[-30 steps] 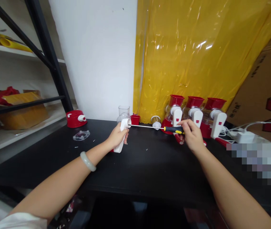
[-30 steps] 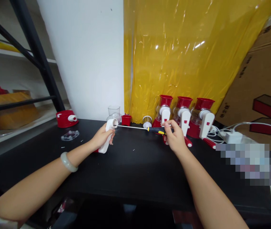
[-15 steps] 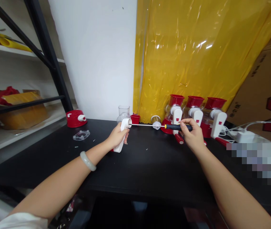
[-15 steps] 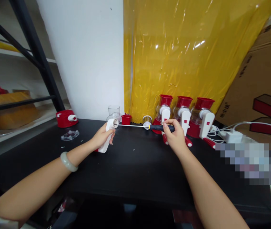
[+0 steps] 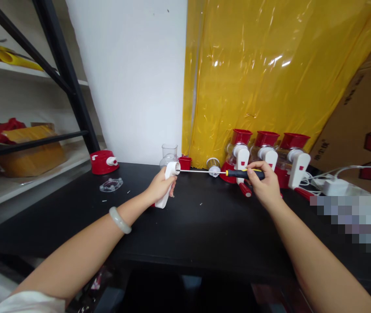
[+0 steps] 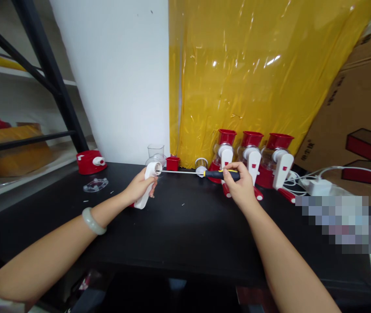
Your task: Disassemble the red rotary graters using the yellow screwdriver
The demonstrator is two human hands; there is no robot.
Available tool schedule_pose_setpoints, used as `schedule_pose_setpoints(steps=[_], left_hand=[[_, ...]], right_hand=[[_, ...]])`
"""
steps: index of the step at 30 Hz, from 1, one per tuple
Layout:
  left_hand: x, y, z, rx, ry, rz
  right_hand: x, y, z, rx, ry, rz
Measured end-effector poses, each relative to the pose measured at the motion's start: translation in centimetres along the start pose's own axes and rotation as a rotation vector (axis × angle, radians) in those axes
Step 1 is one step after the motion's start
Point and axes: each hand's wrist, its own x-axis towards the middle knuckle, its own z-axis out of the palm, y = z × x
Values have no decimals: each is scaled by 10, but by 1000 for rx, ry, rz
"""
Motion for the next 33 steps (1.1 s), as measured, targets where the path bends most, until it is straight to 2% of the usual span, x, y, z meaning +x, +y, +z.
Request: schedule_pose_setpoints(steps=[7,12,15,18,23,26,33], left_hand=[[0,1,-1,3,3,4],[1,0,-2,-8,9,13],[1,0,-2,-6,18,7],[1,0,-2,-1,25,2],[1,2,-2,-14,21,3],[1,3,-1,-12,29,0],[0,4,-1,-26,26,1]], right_hand=[[1,8,2,180,-71,11],[-1,4,2,184,-73,22],[-4,-5,2,142,-116,107],[-4,-10,3,125,-100,150],[-1,0,3,314,-144,56],[-1,3,2,316,-152,20],[-4,-7,3,190,-172,200]])
